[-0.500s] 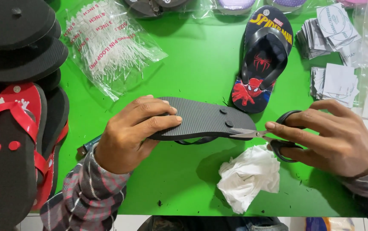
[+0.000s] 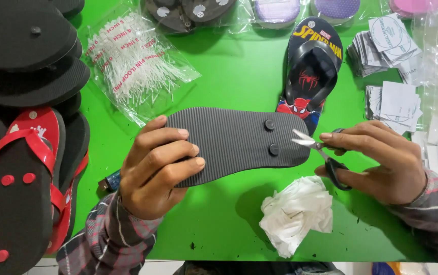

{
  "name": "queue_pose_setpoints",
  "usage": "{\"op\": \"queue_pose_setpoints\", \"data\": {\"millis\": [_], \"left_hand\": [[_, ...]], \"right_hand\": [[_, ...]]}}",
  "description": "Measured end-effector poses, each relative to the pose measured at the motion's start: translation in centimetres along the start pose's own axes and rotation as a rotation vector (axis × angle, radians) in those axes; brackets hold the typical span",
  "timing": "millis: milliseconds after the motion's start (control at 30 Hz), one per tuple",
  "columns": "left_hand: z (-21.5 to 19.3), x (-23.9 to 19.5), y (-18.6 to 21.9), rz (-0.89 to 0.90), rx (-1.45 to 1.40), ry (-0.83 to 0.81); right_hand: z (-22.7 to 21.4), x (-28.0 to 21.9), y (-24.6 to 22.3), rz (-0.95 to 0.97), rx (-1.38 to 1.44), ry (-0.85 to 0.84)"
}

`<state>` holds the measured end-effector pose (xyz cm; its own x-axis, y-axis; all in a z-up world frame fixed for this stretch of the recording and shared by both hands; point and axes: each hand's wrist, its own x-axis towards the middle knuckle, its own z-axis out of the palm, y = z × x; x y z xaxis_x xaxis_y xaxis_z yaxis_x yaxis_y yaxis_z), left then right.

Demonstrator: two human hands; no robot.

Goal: Trimming excess rubber material from flip-flops using scissors and attaching plastic tags.

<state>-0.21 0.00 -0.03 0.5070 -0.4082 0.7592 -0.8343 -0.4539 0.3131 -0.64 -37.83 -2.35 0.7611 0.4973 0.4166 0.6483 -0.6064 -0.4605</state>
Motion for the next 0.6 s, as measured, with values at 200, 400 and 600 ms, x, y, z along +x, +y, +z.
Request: {"op": "queue_pose_setpoints", "data": {"millis": [200,400,600], "left_hand": [[0.1,-0.4,0.0,0.226,0.175,0.033],[1.0,-0.6,0.0,0.235,0.184,0.053],[2.1,-3.1,-0.5,0.152,0.042,0.081]], "right_hand": [[0.0,-0.2,0.9,0.049,0.164,0.035],[0.0,0.2,0.4,0.086,0.208,0.048],[0.2,0.4,0.0,0.117,0.210,0.019]]}}
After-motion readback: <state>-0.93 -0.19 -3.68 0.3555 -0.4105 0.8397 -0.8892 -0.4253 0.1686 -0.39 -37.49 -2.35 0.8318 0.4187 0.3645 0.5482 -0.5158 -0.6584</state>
